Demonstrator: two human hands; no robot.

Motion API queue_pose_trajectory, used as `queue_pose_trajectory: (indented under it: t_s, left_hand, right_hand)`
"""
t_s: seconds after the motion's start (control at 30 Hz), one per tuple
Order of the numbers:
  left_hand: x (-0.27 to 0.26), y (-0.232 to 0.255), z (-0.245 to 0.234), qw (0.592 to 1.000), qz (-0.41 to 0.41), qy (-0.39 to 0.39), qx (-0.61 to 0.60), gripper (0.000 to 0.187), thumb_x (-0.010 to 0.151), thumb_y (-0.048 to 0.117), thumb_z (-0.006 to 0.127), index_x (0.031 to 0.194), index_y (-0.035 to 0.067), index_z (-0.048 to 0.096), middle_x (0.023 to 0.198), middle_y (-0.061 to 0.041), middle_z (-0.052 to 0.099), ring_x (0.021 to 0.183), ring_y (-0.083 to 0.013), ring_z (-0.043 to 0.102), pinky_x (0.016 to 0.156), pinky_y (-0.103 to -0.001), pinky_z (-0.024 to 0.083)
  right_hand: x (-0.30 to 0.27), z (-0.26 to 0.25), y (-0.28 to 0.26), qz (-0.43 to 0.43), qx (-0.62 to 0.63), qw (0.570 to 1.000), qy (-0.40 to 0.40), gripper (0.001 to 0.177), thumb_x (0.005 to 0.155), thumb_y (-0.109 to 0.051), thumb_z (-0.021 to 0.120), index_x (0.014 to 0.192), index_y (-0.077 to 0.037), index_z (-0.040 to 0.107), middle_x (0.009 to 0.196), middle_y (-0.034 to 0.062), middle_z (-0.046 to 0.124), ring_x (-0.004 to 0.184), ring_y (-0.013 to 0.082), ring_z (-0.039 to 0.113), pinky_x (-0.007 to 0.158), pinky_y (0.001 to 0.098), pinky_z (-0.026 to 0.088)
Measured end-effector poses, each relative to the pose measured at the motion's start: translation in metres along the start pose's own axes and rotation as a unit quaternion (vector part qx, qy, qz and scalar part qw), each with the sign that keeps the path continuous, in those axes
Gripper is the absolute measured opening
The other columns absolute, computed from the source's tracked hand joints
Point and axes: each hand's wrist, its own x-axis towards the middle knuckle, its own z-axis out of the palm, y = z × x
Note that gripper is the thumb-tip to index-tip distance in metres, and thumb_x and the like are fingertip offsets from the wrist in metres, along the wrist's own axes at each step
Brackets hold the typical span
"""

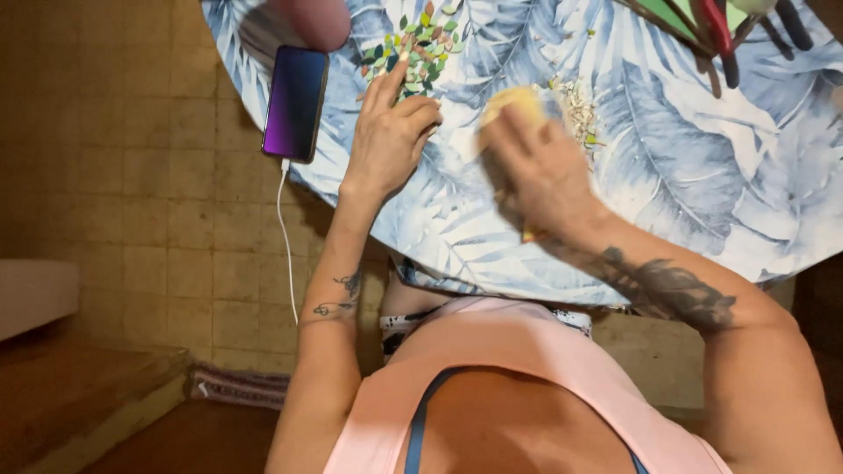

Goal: Cutting mosaic tiles with nippers, cleaning the workspace with a sponge, and preparing a paper template for a mosaic project.

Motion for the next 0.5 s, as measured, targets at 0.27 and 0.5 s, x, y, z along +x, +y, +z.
queue_pose_trajectory:
  t_s: [0.27,0.5]
  left_hand:
    - [0.006,-0.005,0.003,0.999,-0.038,-0.007,0.013,0.009,0.077,0.017,0.06,0.078,0.009,0.063,0.087,-0.008,0.062,0.112,-0.0336,0.041,0.093,-0.046,0.029]
    - [0.017,0.002,0.001,0.999,-0.045,-0.026,-0.002,0.006,0.077,0.016,0.06,0.081,0.011,0.063,0.093,-0.002,0.062,0.118,-0.0301,0.038,0.097,-0.041,0.028]
  right_hand:
    - [0.043,0.062,0.001,-0.061,-0.031,0.978,0.196,0.031,0.076,-0.023,0.04,0.105,-0.015,0.05,0.105,0.0022,0.049,0.072,0.0263,0.046,0.049,0.032,0.038]
    - [0.065,0.08,0.011,0.096,-0.201,0.972,0.071,0.041,0.074,-0.016,0.043,0.11,0.002,0.05,0.11,0.0222,0.046,0.071,0.033,0.047,0.045,0.0346,0.039]
